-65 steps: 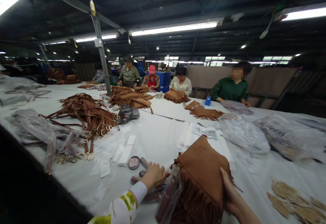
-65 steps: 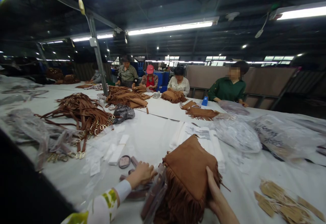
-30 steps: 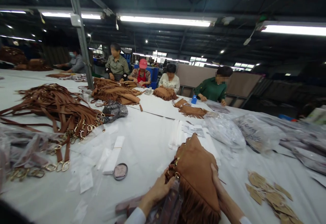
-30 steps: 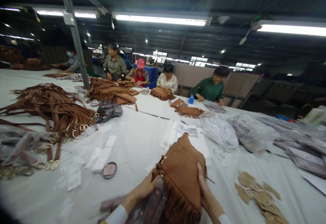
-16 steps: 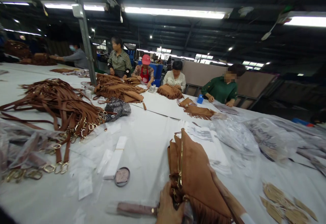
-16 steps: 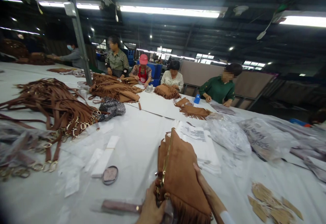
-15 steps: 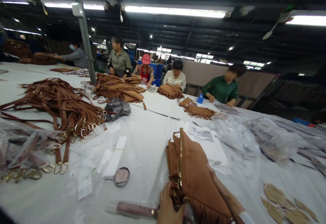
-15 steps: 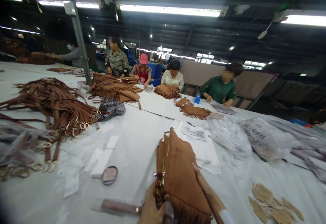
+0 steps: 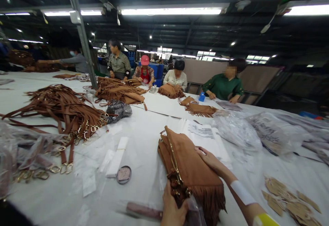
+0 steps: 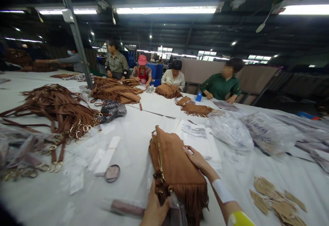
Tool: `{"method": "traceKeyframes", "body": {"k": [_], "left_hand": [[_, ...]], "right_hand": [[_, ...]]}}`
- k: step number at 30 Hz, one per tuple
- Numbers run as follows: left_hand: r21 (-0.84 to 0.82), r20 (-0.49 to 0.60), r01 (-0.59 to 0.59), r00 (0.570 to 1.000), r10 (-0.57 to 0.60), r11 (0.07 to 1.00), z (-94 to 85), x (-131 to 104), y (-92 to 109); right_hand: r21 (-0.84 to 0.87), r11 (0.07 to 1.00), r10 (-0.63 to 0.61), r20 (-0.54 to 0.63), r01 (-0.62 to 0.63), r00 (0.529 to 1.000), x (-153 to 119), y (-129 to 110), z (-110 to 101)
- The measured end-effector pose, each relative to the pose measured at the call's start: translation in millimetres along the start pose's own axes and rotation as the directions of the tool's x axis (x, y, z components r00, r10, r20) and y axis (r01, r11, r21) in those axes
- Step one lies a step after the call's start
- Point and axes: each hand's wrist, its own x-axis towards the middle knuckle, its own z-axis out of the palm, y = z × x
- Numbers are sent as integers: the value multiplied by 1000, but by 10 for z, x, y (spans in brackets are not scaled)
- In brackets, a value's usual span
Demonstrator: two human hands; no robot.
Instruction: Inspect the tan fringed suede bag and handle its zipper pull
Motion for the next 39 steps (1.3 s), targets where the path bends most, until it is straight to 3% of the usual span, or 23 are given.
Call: {"method": "traceKeyframes", "body": {"k": [4, 7, 10, 14, 17, 22, 25, 29, 33, 39], "left_hand": [[-13, -126, -41, 991, 39, 999, -446, -115, -160], [-20, -184, -68, 981, 63, 997, -787, -82, -194], [-54, -187, -158, 972, 145, 986, -963, 46, -99], [-89, -126, -220, 970, 208, 972, -959, 231, 62], [-49, -154, -206, 968, 197, 977, -987, 313, 46], [123, -283, 33, 959, 3, 992, -1065, 354, -233], [264, -294, 137, 954, -55, 955, -929, 388, -334], [420, -324, 220, 943, -80, 881, -661, 498, -311], [489, -340, 271, 935, -105, 830, -581, 600, -303], [521, -287, 232, 954, -88, 821, -684, 630, -424]], "right_hand": [[-215, 966, -174, -113, 147, 978, -632, 43, -75], [-413, 834, -413, -26, 366, 910, -1191, 241, -35], [-518, 717, -524, 44, 468, 851, -1433, 474, 34], [-670, 569, -592, 69, 477, 803, -1249, 712, 35], [-705, 496, -629, 111, 507, 770, -1041, 824, -60], [-666, 518, -662, 85, 537, 745, -871, 955, -228], [-646, 552, -655, 56, 528, 753, -828, 1030, -255], [-638, 557, -671, 33, 533, 741, -809, 1142, -239], [-640, 528, -706, 35, 558, 708, -815, 1233, -225], [-646, 508, -714, 54, 570, 698, -830, 1228, -192]]}}
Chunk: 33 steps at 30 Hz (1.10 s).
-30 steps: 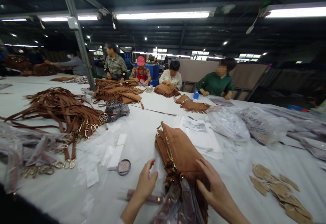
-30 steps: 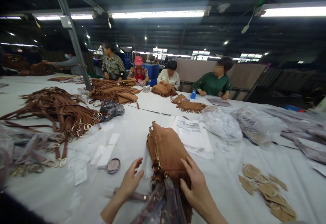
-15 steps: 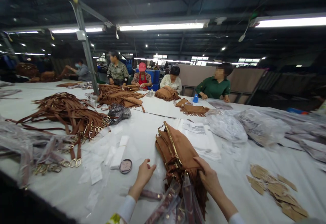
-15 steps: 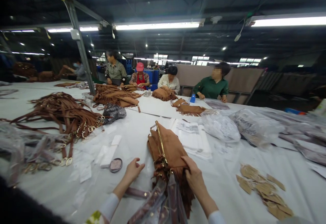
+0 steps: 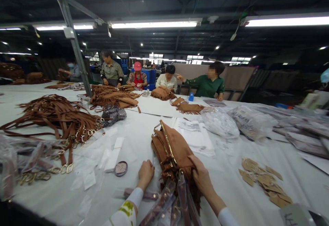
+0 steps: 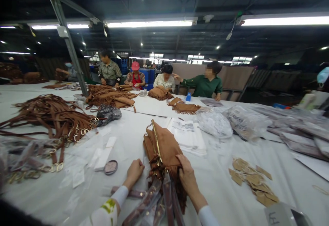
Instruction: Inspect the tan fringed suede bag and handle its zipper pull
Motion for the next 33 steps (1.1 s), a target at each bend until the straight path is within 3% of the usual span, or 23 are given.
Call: {"method": "traceKeyframes", "body": {"k": [9, 18, 29, 33], "left_hand": [[-22, -28, -90, 996, 90, 996, -37, -62, -76], [55, 0, -18, 1000, 18, 998, 53, -119, 46], [43, -38, -14, 999, 16, 999, -44, -98, 130], [41, -100, -90, 991, 94, 995, -222, -180, 39]], "right_hand": [[-33, 999, -15, 38, 16, 999, 50, -140, -31], [-85, 995, -46, 49, 50, 998, 78, -364, 47], [-110, 992, -69, 2, 69, 998, 27, -151, 117], [-113, 990, -90, -16, 88, 996, 13, -29, 156]]}}
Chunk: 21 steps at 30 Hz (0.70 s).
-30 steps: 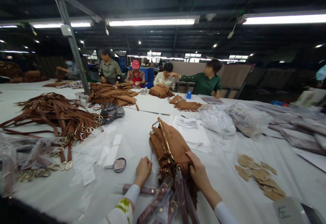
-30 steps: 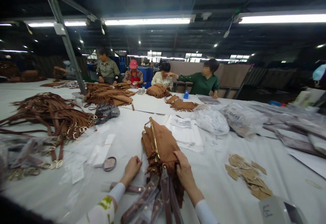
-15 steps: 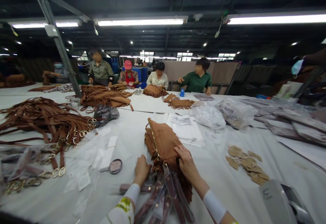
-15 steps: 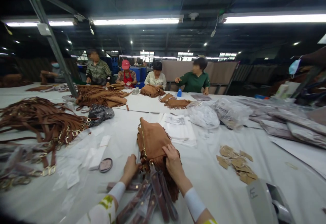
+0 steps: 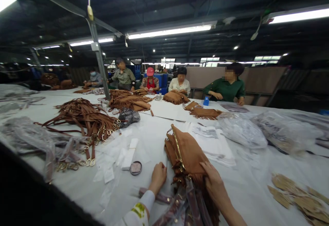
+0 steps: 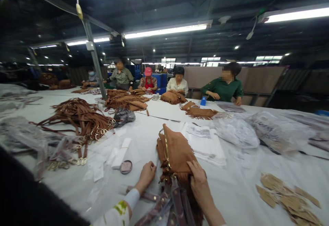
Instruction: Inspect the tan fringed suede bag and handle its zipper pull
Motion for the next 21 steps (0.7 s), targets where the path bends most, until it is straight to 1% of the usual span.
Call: {"method": "traceKeyframes", "body": {"k": [1, 3, 6, 8, 10, 13, 16, 19, 21], "left_hand": [[11, -27, -12, 1000, 13, 1000, -81, -38, -80], [48, -97, -10, 995, 15, 999, -267, -139, -308], [180, -190, 66, 981, -31, 982, -509, -282, -725], [323, -175, 126, 982, -71, 938, -587, -311, -955], [402, -127, 126, 989, -81, 907, -600, -283, -1094], [402, -61, 48, 998, -25, 914, -599, -202, -1148], [390, -19, -8, 1000, 17, 921, -673, -148, -1109], [361, -42, -1, 999, 17, 933, -738, -133, -993], [315, -58, -17, 998, 37, 949, -688, -131, -841]], "right_hand": [[3, 1000, -1, -8, 1, 1000, -8, 26, 15], [9, 1000, -4, -19, 4, 1000, -20, 59, 38], [6, 1000, -4, -32, 4, 999, -18, 37, 45], [8, 1000, 11, -35, -11, 999, 2, -10, 32], [18, 999, 32, -31, -32, 999, 26, -56, 12], [32, 998, 52, -23, -51, 998, 42, -83, -13], [34, 998, 59, -18, -58, 998, 28, -62, -24], [38, 997, 63, -11, -63, 998, 23, -63, -35], [7, 998, 57, 0, -57, 998, 40, -129, -57]]}}
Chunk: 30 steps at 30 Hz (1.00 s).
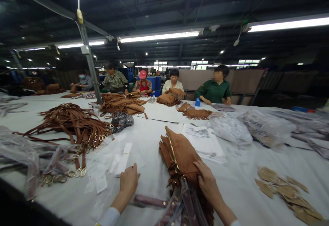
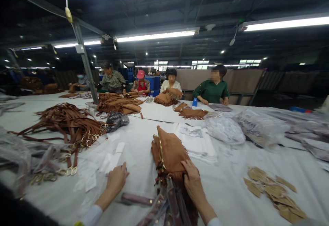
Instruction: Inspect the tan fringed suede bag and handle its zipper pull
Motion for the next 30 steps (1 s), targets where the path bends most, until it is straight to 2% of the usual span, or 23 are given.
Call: {"method": "traceKeyframes", "body": {"k": [5, 7, 9, 12, 15, 19, 22, 24, 26, 27, 30], "left_hand": [[-181, 57, -75, 995, 86, 981, 258, 3, 681], [-208, 84, -51, 994, 70, 977, 376, 4, 923], [-210, 102, -9, 994, 31, 978, 460, 3, 1081], [-209, 124, 46, 992, -20, 977, 514, 8, 1168], [-241, 139, 59, 990, -26, 969, 500, 28, 1157], [-356, 94, 33, 996, 1, 934, 380, 19, 1116], [-462, 37, -11, 999, 31, 887, 238, -144, 1097], [-587, 22, -52, 997, 80, 808, 173, -360, 1116], [-745, 60, -59, 986, 155, 664, 170, -615, 1184], [-805, 98, -34, 977, 190, 592, 198, -732, 1237], [-895, 196, 71, 950, 243, 441, 382, -941, 1431]], "right_hand": [[-318, 948, 15, -51, -30, 999, 70, -447, -123], [-416, 909, 16, -23, -24, 1000, 95, -626, -177], [-451, 892, 26, 34, -8, 999, 118, -724, -215], [-413, 911, 54, 105, -6, 993, 162, -729, -234], [-345, 938, 77, 134, -26, 988, 233, -677, -230], [-273, 962, 82, 164, -34, 983, 297, -643, -298], [-227, 974, 42, 140, -9, 989, 184, -648, -459], [-203, 978, 41, 1, -40, 999, -3, -689, -560], [-139, 984, 98, -113, -113, 989, -247, -772, -580], [-92, 985, 139, -107, -149, 985, -372, -823, -546], [-22, 974, 225, 68, -224, 972, -685, -958, -304]]}}
